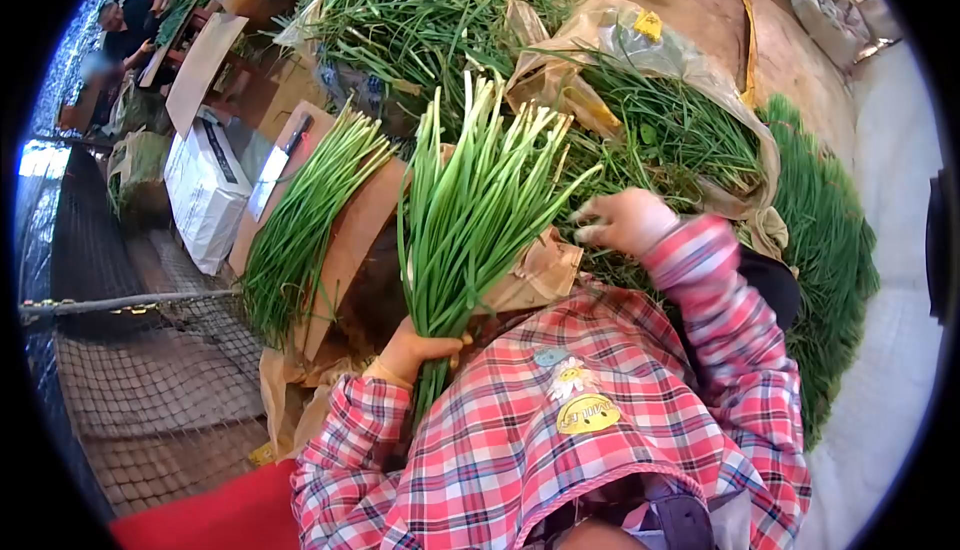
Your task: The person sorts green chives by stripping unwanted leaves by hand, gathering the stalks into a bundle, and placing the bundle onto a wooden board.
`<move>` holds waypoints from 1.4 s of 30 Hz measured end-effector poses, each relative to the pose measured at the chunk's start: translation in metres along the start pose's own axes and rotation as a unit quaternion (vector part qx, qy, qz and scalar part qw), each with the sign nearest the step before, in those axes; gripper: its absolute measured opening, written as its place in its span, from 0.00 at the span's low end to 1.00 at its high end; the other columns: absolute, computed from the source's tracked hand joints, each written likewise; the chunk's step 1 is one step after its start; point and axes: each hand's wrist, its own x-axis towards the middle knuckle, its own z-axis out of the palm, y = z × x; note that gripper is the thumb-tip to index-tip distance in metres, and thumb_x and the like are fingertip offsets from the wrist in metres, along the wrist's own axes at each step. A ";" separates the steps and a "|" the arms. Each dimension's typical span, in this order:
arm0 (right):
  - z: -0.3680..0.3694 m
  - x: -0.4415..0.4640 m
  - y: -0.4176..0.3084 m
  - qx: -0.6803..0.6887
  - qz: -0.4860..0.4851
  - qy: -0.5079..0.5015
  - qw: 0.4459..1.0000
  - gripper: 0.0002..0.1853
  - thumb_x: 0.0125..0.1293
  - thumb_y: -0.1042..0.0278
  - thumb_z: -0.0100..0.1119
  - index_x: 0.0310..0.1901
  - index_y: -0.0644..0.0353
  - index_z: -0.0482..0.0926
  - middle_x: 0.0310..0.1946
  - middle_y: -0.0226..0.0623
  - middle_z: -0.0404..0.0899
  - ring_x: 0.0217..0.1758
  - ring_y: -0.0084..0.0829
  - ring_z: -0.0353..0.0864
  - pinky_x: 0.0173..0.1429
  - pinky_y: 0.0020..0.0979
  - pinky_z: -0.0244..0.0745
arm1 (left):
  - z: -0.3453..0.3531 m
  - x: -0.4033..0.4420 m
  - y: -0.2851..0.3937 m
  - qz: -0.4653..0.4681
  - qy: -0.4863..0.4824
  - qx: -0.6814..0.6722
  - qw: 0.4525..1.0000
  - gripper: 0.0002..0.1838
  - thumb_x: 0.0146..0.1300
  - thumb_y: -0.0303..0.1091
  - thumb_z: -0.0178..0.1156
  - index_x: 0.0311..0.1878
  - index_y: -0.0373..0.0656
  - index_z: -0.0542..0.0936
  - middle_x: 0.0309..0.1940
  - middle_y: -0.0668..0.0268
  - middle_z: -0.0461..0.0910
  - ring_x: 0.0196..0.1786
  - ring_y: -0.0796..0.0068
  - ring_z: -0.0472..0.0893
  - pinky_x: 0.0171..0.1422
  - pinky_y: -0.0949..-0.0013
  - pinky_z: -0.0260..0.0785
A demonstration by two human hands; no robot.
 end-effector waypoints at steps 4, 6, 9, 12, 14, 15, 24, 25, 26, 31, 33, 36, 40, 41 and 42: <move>0.051 0.020 -0.037 0.062 0.002 0.008 0.998 0.21 0.59 0.48 0.56 0.44 0.56 0.80 0.32 0.42 0.81 0.30 0.33 0.81 0.42 0.33 0.75 | 0.018 -0.002 0.009 0.013 0.020 -0.002 1.000 0.21 0.44 0.21 0.63 0.45 0.33 0.75 0.31 0.60 0.79 0.26 0.72 0.77 0.29 0.73 0.69; 0.072 0.037 -0.059 -0.051 -0.023 -0.019 0.998 0.19 0.59 0.53 0.58 0.42 0.61 0.79 0.32 0.41 0.81 0.30 0.30 0.81 0.36 0.31 0.76 | 0.019 0.000 0.007 0.032 0.033 0.021 0.999 0.21 0.44 0.21 0.63 0.46 0.34 0.75 0.32 0.61 0.79 0.27 0.73 0.77 0.30 0.73 0.69; 0.078 0.030 -0.067 0.325 -0.020 -0.092 0.941 0.14 0.58 0.62 0.60 0.38 0.67 0.78 0.26 0.37 0.80 0.24 0.23 0.80 0.22 0.22 0.72 | 0.021 0.001 0.006 0.034 0.042 0.046 0.997 0.22 0.42 0.23 0.62 0.46 0.38 0.76 0.36 0.66 0.79 0.35 0.76 0.77 0.36 0.75 0.69; 0.037 0.010 -0.059 0.647 -0.171 -0.033 0.743 0.10 0.60 0.64 0.58 0.34 0.62 0.77 0.19 0.33 0.76 0.16 0.22 0.75 0.20 0.22 0.73 | 0.010 0.004 -0.001 0.035 0.041 0.018 0.998 0.26 0.41 0.21 0.64 0.50 0.36 0.74 0.36 0.63 0.79 0.36 0.72 0.79 0.39 0.73 0.71; 0.003 0.009 -0.038 0.763 -0.322 -0.017 0.560 0.06 0.62 0.66 0.54 0.33 0.58 0.77 0.16 0.27 0.74 0.15 0.18 0.73 0.21 0.20 0.74 | 0.003 0.007 -0.005 0.020 0.030 0.005 0.999 0.24 0.41 0.22 0.62 0.48 0.34 0.74 0.34 0.61 0.79 0.34 0.71 0.79 0.36 0.72 0.71; -0.023 0.013 -0.023 0.780 -0.389 -0.045 0.488 0.06 0.64 0.68 0.50 0.33 0.55 0.77 0.15 0.23 0.73 0.15 0.16 0.72 0.22 0.19 0.74 | 0.004 0.006 -0.004 0.028 0.032 -0.007 0.999 0.22 0.42 0.22 0.62 0.46 0.34 0.75 0.33 0.60 0.79 0.32 0.70 0.79 0.34 0.72 0.71; -0.091 -0.017 0.045 0.228 -0.058 0.214 0.948 0.09 0.61 0.60 0.53 0.37 0.55 0.77 0.27 0.34 0.77 0.28 0.26 0.76 0.38 0.32 0.75 | -0.003 0.005 -0.003 0.002 -0.030 -0.048 0.998 0.14 0.41 0.24 0.61 0.36 0.31 0.77 0.27 0.57 0.79 0.21 0.69 0.76 0.27 0.71 0.69; -0.078 -0.013 0.045 0.008 0.065 0.092 0.994 0.14 0.60 0.56 0.54 0.40 0.56 0.78 0.34 0.40 0.81 0.36 0.31 0.80 0.44 0.37 0.76 | -0.002 0.005 -0.002 -0.001 -0.026 -0.048 0.999 0.14 0.41 0.24 0.61 0.36 0.31 0.77 0.27 0.57 0.79 0.21 0.69 0.76 0.27 0.71 0.69; -0.054 0.001 0.045 -0.378 0.218 0.066 0.897 0.15 0.60 0.53 0.53 0.40 0.53 0.80 0.36 0.40 0.81 0.44 0.34 0.80 0.45 0.38 0.76 | -0.001 0.006 0.001 0.004 -0.043 -0.035 0.998 0.14 0.41 0.24 0.61 0.36 0.31 0.77 0.27 0.57 0.79 0.22 0.69 0.76 0.27 0.71 0.69; -0.031 0.013 -0.013 0.138 0.122 0.164 0.969 0.14 0.59 0.59 0.61 0.39 0.62 0.79 0.23 0.33 0.79 0.20 0.20 0.75 0.26 0.21 0.72 | -0.006 0.006 -0.008 -0.004 -0.025 -0.033 0.999 0.14 0.42 0.23 0.61 0.37 0.32 0.77 0.28 0.57 0.79 0.22 0.69 0.77 0.27 0.71 0.70; -0.008 0.033 -0.017 0.013 0.084 0.128 0.988 0.15 0.59 0.58 0.61 0.41 0.61 0.79 0.26 0.36 0.81 0.25 0.22 0.78 0.30 0.24 0.75 | -0.007 0.009 -0.008 0.002 -0.026 -0.030 0.999 0.15 0.42 0.23 0.62 0.38 0.32 0.77 0.28 0.57 0.79 0.23 0.68 0.77 0.27 0.71 0.70; 0.026 0.043 -0.036 -0.100 0.095 0.066 0.988 0.16 0.58 0.57 0.62 0.43 0.60 0.79 0.30 0.40 0.81 0.29 0.25 0.81 0.36 0.28 0.78 | -0.006 0.010 -0.010 0.006 -0.026 -0.031 0.999 0.16 0.42 0.22 0.62 0.39 0.31 0.77 0.28 0.57 0.79 0.22 0.68 0.77 0.27 0.70 0.70; 0.050 0.025 -0.030 0.297 -0.162 -0.025 0.941 0.11 0.61 0.64 0.59 0.39 0.64 0.79 0.28 0.39 0.80 0.24 0.24 0.79 0.30 0.26 0.76 | -0.010 0.010 -0.014 0.010 -0.030 -0.041 0.999 0.17 0.42 0.24 0.63 0.39 0.31 0.77 0.29 0.57 0.79 0.22 0.69 0.77 0.26 0.71 0.70; 0.036 0.013 -0.021 0.315 -0.257 0.009 0.914 0.10 0.61 0.65 0.58 0.38 0.64 0.79 0.28 0.38 0.80 0.24 0.24 0.78 0.29 0.26 0.76 | -0.013 0.012 -0.017 0.017 -0.035 -0.040 0.998 0.17 0.41 0.24 0.64 0.39 0.31 0.77 0.29 0.57 0.79 0.22 0.69 0.77 0.26 0.71 0.69; 0.022 0.001 -0.012 0.328 -0.350 0.039 0.876 0.09 0.62 0.66 0.56 0.38 0.64 0.79 0.27 0.37 0.80 0.23 0.24 0.78 0.28 0.27 0.75 | -0.018 0.014 -0.020 0.020 -0.058 -0.034 0.998 0.17 0.41 0.26 0.64 0.38 0.31 0.77 0.28 0.57 0.79 0.22 0.69 0.77 0.26 0.71 0.69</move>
